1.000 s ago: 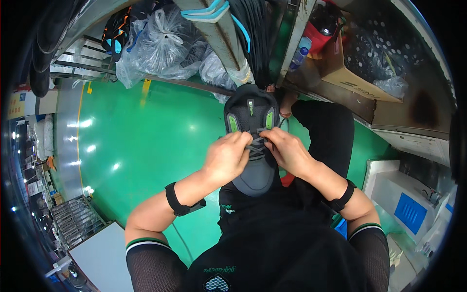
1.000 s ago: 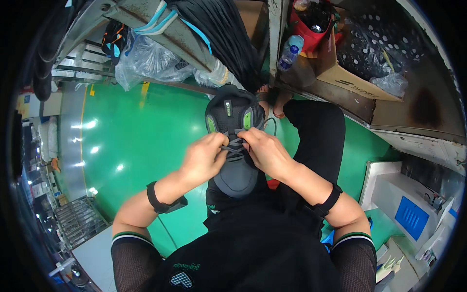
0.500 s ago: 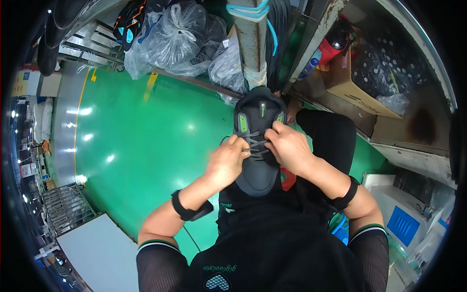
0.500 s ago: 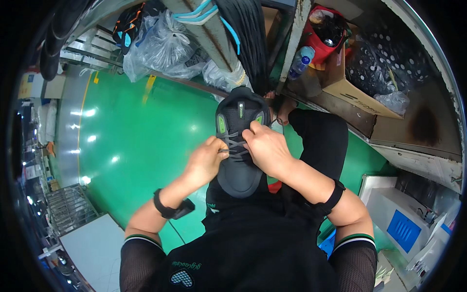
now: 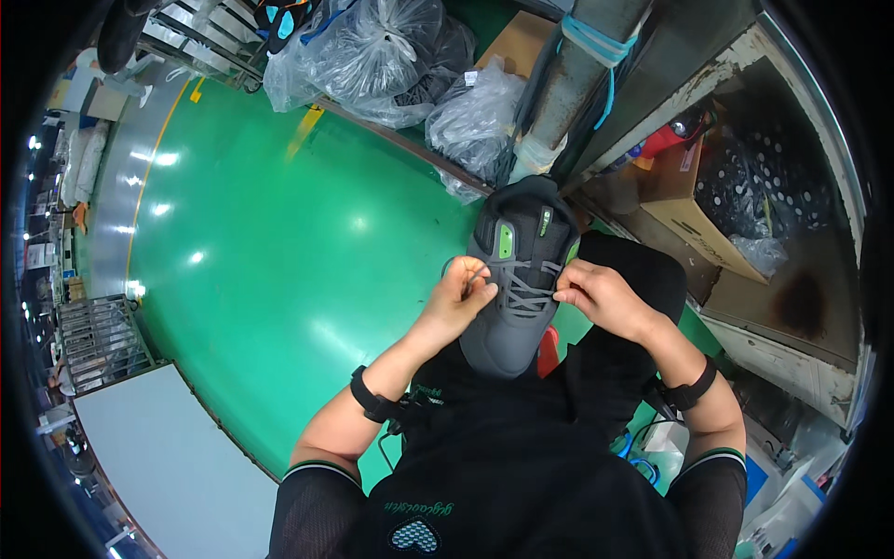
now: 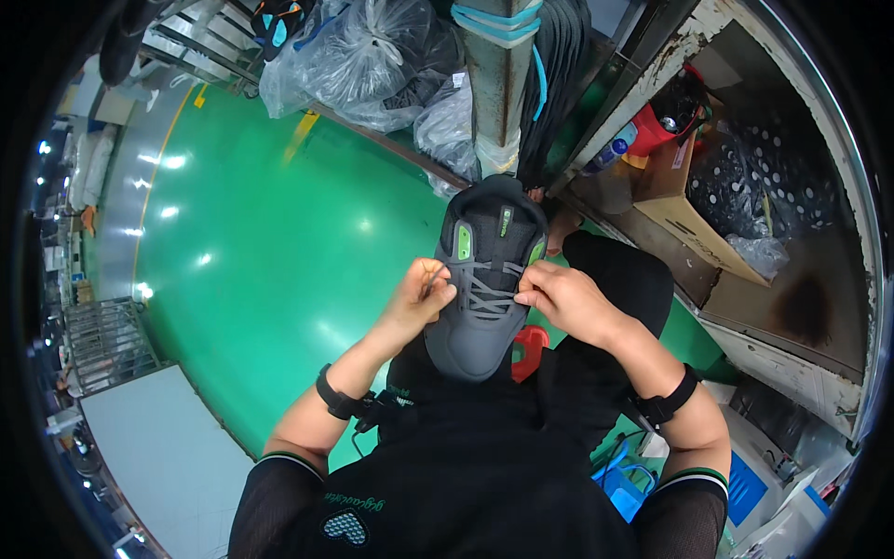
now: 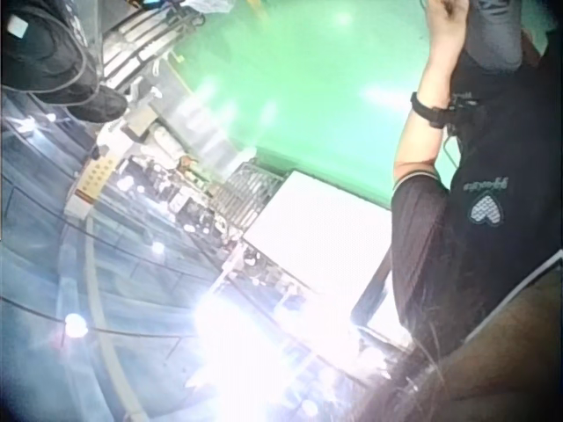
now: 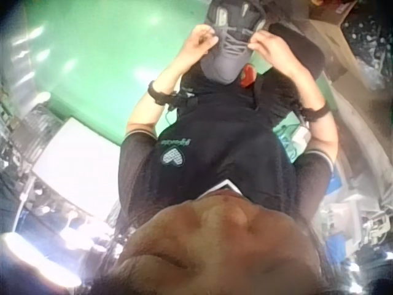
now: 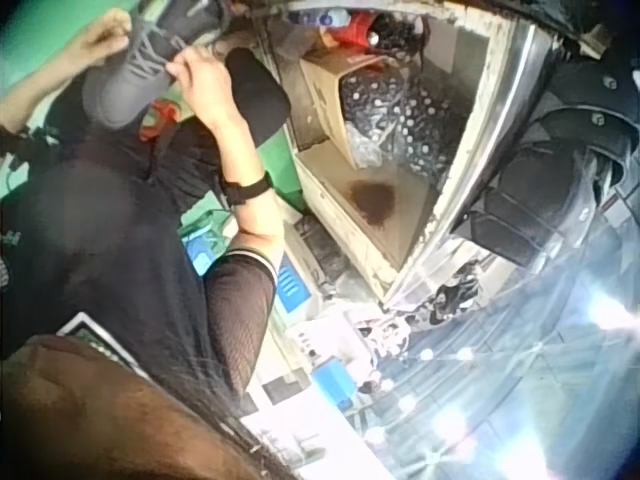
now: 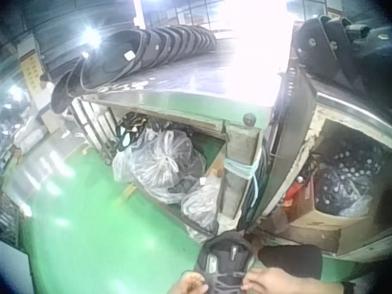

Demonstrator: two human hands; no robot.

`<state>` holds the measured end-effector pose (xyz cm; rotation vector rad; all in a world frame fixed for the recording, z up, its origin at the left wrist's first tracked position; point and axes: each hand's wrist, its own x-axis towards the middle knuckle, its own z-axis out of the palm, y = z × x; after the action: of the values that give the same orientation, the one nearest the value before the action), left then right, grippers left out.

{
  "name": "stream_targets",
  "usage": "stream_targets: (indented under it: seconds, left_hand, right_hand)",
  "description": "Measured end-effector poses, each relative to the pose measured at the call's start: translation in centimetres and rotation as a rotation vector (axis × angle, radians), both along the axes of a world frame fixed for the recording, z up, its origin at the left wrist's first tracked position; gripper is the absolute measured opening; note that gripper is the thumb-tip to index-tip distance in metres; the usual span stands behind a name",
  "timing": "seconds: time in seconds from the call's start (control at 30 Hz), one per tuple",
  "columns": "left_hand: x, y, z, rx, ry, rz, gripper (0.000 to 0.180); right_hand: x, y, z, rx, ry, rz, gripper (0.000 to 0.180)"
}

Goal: Lacing a gray athletic shoe in a factory setting.

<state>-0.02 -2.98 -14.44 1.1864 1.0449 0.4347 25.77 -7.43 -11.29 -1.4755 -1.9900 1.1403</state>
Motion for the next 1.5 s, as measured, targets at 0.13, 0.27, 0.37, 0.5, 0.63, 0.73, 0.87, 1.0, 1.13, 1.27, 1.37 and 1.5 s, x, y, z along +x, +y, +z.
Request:
stream_targets:
  seconds: [0.13, 0.27, 0.37, 0.5, 0.63, 0.73, 0.87, 1.0, 1.13, 1.27, 1.37, 1.5]
  left_hand:
    - [-0.7, 0.2, 1.8, -0.196, -0.232, 0.033, 0.009]
    - [-0.5, 0.1, 0.8, -0.226, -0.254, 0.055, 0.01]
    - [-0.2, 0.3, 1.0, -0.22, -0.2, 0.059, 0.01]
    - [-0.8, 0.8, 1.3, -0.293, -0.227, 0.028, 0.011]
    - [-0.2, 0.2, 1.1, -0.189, -0.091, 0.011, 0.009]
    - [-0.3, 0.3, 0.7, -0.264, -0.208, 0.033, 0.01]
    - [-0.5, 0.3, 0.9, -0.258, -0.203, 0.018, 0.009]
    - [-0.4, 0.4, 1.0, -0.237, -0.199, 0.005, 0.009]
    - [-1.4, 0.8, 0.8, -0.317, -0.352, 0.004, 0.012]
    - [-2.8, 2.2, 1.9, -0.368, -0.345, 0.032, 0.015]
    - [-7.6, 5.4, 3.0, -0.126, -0.215, 0.243, 0.015]
    - [-25.5, 12.3, 4.4, 0.375, -0.108, 0.64, 0.012]
  right_hand:
    - [-0.7, 0.0, 0.9, -0.071, 0.009, -0.003, 0.012]
    - [-2.2, -0.5, -0.6, 0.396, -0.198, -0.13, 0.015]
    - [-4.2, -0.6, -1.9, 0.362, 0.006, -0.491, 0.014]
    - [-4.2, -1.5, -2.9, 0.709, -0.142, -0.413, 0.018]
    - [-4.8, 0.2, -3.5, 0.822, -0.193, -0.47, 0.019]
    - [-4.7, -0.6, -4.4, 0.801, -0.14, -0.479, 0.019]
    - [-4.1, -0.2, -4.0, 0.82, -0.206, -0.435, 0.019]
    - [-4.6, -0.4, -4.1, 0.798, -0.237, -0.497, 0.018]
    - [-4.8, -2.2, -4.6, 0.757, -0.219, -0.476, 0.018]
    - [-4.7, -3.0, -5.8, 0.667, -0.104, -0.554, 0.016]
    - [-5.1, -3.7, -6.4, 0.52, 0.08, -0.632, 0.013]
    - [-5.4, -3.6, -5.9, 0.396, 0.25, -0.665, 0.011]
